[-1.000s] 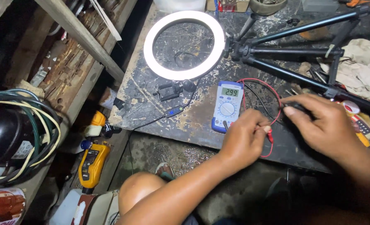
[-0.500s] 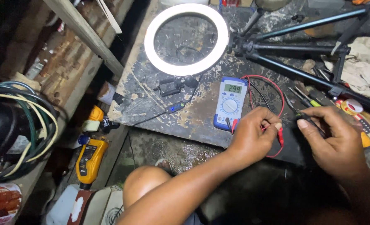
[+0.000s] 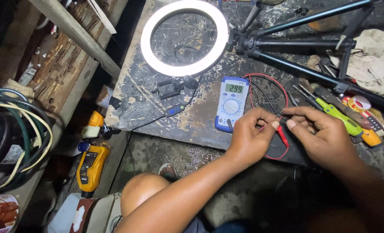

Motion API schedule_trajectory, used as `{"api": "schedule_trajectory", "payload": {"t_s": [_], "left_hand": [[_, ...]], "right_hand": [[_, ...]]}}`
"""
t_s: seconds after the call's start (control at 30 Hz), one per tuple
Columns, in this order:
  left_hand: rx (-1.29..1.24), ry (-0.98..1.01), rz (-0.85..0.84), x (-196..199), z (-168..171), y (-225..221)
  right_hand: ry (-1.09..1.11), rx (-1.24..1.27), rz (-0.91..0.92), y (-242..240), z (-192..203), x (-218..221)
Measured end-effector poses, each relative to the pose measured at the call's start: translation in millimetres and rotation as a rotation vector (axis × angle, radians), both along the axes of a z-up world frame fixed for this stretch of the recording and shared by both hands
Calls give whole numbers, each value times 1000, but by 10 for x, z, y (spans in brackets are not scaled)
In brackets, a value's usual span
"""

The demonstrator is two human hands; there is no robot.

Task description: Testing the electrical components and wiring of a ring light assembly using a digital multimeter to ensure proper functionality.

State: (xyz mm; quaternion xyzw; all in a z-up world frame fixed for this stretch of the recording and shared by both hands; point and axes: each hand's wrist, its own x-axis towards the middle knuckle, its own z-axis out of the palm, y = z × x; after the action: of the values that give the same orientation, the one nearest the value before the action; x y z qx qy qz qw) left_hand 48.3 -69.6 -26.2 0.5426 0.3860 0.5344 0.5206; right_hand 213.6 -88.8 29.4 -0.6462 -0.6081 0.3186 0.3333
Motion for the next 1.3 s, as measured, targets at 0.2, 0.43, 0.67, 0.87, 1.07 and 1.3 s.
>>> {"api": "schedule_trajectory", "payload": {"t_s": [0.2, 0.43, 0.67, 0.87, 1.07, 1.3], "left_hand": [[-17, 19, 1, -27, 10, 11], [-25, 29, 7, -41, 30, 10], [-50, 27, -11, -56, 59, -3], [-37, 32, -11, -47, 42, -2], [-25, 25, -14, -42, 29, -3], [-20, 13, -26, -53, 42, -7]], "right_hand": [[67, 16, 83, 71, -103, 75], [36, 20, 98, 102, -107, 59], [-82, 110, 127, 87, -17, 0], [-89, 136, 144, 87, -12, -16], [-59, 190, 188, 79, 14, -36], [-88, 196, 191, 81, 30, -37]]}}
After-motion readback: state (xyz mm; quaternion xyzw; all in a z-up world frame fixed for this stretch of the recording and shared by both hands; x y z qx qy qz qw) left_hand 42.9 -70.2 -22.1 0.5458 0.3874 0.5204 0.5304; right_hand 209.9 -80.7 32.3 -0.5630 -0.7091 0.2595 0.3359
